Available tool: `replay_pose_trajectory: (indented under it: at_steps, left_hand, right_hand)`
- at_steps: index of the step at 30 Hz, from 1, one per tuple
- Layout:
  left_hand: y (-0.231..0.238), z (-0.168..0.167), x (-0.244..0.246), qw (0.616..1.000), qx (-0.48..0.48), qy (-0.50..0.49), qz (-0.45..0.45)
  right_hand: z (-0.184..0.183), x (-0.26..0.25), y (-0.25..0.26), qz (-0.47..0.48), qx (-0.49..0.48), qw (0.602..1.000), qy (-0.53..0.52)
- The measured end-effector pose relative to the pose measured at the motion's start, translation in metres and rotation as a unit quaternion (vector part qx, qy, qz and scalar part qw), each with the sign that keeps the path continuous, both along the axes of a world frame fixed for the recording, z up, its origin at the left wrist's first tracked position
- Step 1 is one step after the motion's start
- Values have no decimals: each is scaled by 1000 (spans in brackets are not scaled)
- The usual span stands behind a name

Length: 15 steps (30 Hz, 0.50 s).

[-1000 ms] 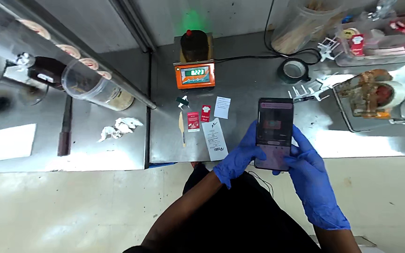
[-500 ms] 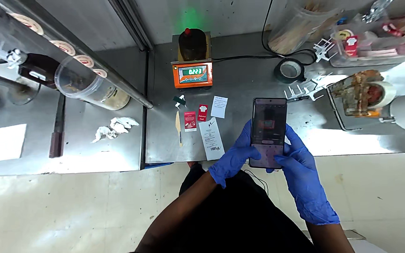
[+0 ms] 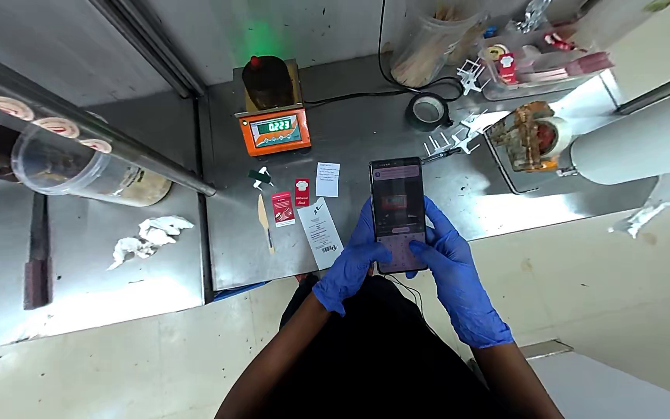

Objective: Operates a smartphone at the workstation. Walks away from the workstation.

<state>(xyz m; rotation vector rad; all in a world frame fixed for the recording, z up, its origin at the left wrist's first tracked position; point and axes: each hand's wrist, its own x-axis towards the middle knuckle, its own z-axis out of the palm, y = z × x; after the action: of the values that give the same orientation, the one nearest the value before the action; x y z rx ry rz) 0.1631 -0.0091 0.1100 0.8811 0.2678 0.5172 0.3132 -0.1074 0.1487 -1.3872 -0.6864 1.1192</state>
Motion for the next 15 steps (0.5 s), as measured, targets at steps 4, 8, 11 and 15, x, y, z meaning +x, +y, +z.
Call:
replay_pose_trajectory:
  at_steps: [4,8,11,15]
  left_hand:
    - [-1,-1,1,1000,11,-5,7]
    - [-2,-1,0,1000,14,8,9]
    - [0,0,0,1000,16,21,7]
    - [-1,-3,1,1000,12,17,0]
  right_hand:
    - [3,-3,3,-8,-29,999,-22]
    - [2,-3,3,-13,-30,999,-26]
    - [0,0,1,-22,-30,999,-32]
    - [0,-3,1,-56,-35,995,-72]
